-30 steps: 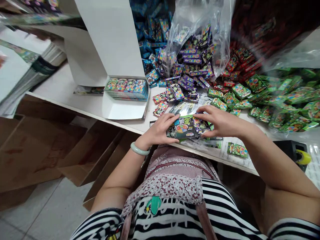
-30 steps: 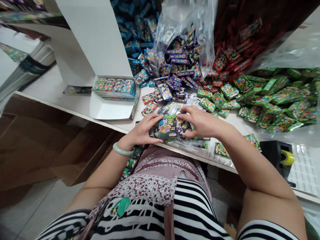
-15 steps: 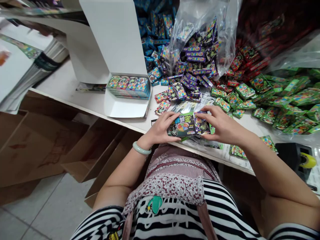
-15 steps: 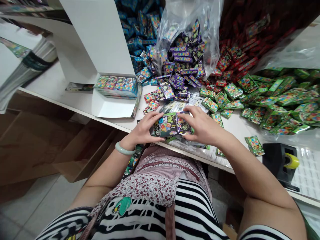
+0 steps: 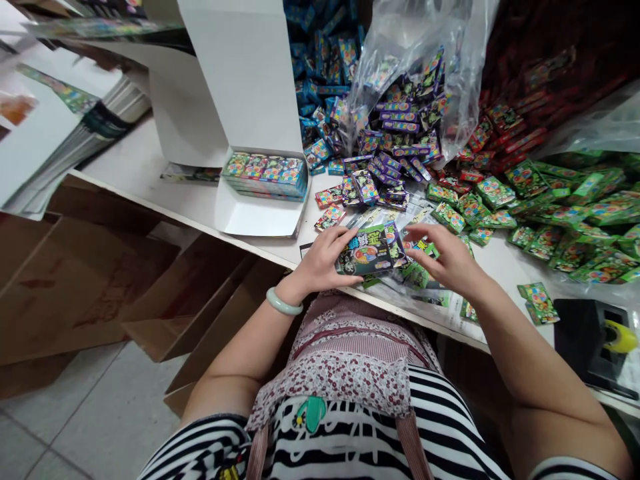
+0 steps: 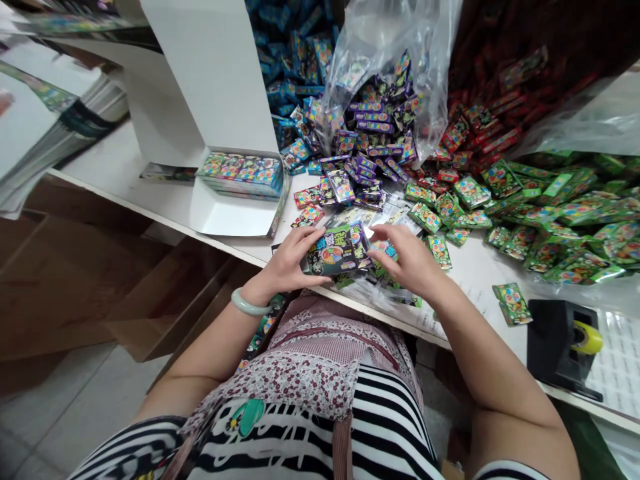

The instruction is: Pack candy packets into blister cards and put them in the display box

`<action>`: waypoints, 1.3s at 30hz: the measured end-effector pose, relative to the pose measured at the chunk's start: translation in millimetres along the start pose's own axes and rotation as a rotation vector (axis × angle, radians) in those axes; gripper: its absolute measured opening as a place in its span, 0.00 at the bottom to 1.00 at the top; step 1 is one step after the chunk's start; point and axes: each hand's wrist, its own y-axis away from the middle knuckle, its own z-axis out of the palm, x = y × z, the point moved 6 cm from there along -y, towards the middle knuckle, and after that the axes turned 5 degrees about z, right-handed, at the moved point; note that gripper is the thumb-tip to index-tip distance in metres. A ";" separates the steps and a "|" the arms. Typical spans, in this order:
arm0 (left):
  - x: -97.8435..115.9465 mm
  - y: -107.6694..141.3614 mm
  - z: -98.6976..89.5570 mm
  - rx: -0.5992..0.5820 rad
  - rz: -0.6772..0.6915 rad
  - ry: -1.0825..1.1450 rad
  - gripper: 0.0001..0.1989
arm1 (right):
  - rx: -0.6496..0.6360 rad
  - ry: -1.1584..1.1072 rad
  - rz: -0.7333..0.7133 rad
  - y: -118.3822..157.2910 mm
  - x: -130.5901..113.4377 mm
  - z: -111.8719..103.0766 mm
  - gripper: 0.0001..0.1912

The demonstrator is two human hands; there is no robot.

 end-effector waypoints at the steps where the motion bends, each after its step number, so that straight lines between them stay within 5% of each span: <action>1: 0.4 -0.5 0.9 -0.001 0.008 0.001 0.50 | -0.017 -0.034 0.027 0.0 -1.0 5.9 0.20; 4: 0.1 -1.1 2.1 -0.008 0.025 -0.003 0.50 | -0.035 -0.160 0.080 -2.7 -1.9 17.1 0.19; 9: -9.9 5.2 -15.8 0.045 -0.023 -0.055 0.51 | 0.252 -0.168 0.180 -40.3 22.1 -2.6 0.14; 14: -12.7 11.3 -33.4 0.058 -0.037 -0.030 0.52 | 0.170 -0.036 0.012 -142.9 12.4 14.0 0.13; 20: -14.4 37.6 -48.8 0.053 -0.129 0.064 0.51 | 0.080 0.388 -0.081 -277.9 -10.4 37.3 0.15; 27: -29.6 45.6 -62.0 0.091 -0.389 0.728 0.51 | -0.048 0.771 0.058 -390.1 -14.1 38.9 0.34; 30: -41.7 33.3 -53.6 0.127 -0.471 1.154 0.48 | -0.133 0.860 0.166 -419.4 -3.5 41.9 0.43; 32: -49.9 24.8 -40.4 0.138 -0.504 1.342 0.49 | -0.051 0.856 0.203 -436.7 3.0 33.3 0.42; 35: -61.1 15.4 -15.0 0.128 -0.536 1.479 0.50 | 0.106 0.856 0.206 -461.5 13.6 10.4 0.40; 39: -72.5 7.6 5.4 0.146 -0.522 1.638 0.50 | 0.052 0.924 0.289 -496.2 37.4 -13.2 0.46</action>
